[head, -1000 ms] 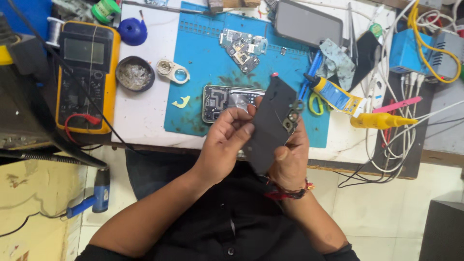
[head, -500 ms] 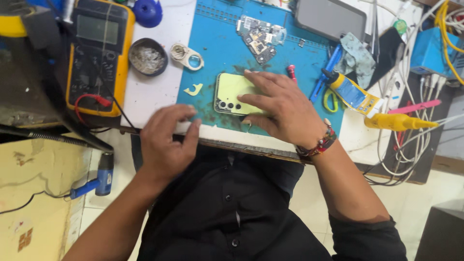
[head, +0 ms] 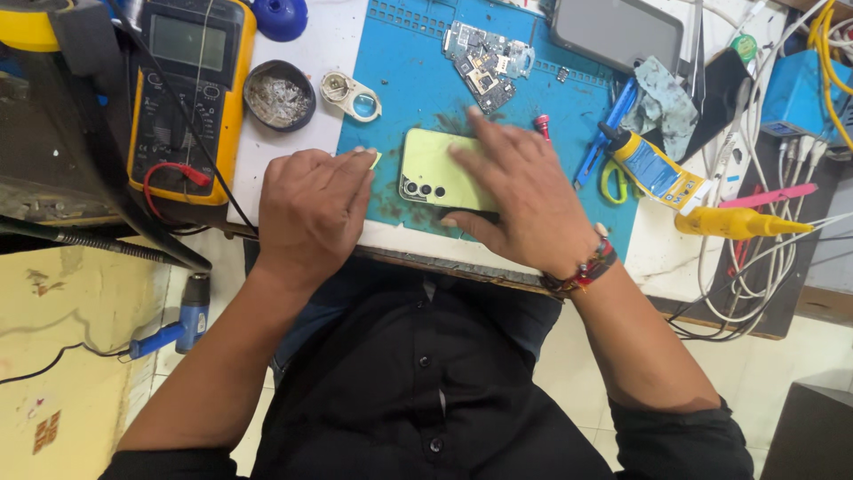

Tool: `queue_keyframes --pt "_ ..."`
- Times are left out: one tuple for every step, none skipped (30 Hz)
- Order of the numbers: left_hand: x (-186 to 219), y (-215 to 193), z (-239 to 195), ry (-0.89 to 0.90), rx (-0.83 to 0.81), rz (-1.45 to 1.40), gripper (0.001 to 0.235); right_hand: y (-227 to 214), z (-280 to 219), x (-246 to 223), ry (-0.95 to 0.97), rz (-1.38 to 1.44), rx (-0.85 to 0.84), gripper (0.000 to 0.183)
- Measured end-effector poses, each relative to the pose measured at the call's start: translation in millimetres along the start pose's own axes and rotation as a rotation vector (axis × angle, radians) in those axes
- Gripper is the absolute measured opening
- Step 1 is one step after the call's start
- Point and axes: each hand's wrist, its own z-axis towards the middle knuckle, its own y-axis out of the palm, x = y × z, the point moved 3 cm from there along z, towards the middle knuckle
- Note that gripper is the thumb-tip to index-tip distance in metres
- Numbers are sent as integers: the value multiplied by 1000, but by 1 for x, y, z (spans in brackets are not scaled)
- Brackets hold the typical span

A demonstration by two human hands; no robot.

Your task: The person disassembles a smartphone, removes the back cover and battery, and uses a screwdriver and soldering iron to work on the motherboard. They then reassemble the phone with a new back cover.

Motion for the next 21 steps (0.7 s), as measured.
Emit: queue_keyframes --pt "-1 0 1 -9 -7 -10 24 -3 -1 1 39 8 -3 74" --pt "-2 0 1 -20 -13 -20 23 -5 -2 2 75 16 -7 82" --pt "-3 0 1 -31 -20 -29 22 -6 -2 3 79 -1 -29 81" --pt "-5 0 3 -71 -21 -83 21 -7 -2 4 84 -20 -50 79" --pt "-6 0 5 -110 -23 -138 21 -7 -2 5 88 -39 -70 78" --pt "-6 1 8 -145 -27 -197 20 -7 -3 6 89 -23 -69 80" --pt "-5 1 10 -191 -24 -268 20 -8 -4 7 89 -7 -67 82" --pt "-4 1 13 -234 -21 -337 21 -8 -4 8 87 8 -61 84" --pt "-3 2 17 -277 -19 -406 21 -10 -3 10 82 25 -39 85" --pt "3 4 20 -237 -28 -448 21 -11 -4 10 74 43 -24 87" --pt "9 9 25 -196 -36 -490 22 -12 -5 9 66 61 -9 88" --pt "13 12 30 -158 -40 -525 23 -14 -5 10 75 66 19 86" --pt "16 19 36 -149 -92 -559 24 -18 -6 10 83 71 47 84" --pt "19 26 41 -141 -147 -593 26 -20 -8 8 93 79 73 82" --pt "21 30 43 -133 -202 -628 27 -20 -8 7 100 75 49 84" --pt "21 29 44 -115 -176 -588 29 -20 -9 7 114 67 30 86" --pt "22 28 44 -97 -150 -547 30 -19 -10 8 128 59 12 88" --pt "24 28 44 -73 -129 -514 31 -19 -11 8 125 27 7 88" --pt "22 26 43 -94 -114 -535 31 -18 -12 9 123 -5 2 88" --pt "19 23 40 -118 -104 -560 31 -17 -15 10 125 -36 -9 87" --pt "17 23 38 -143 -94 -584 30 -16 -17 12 125 -39 3 85"
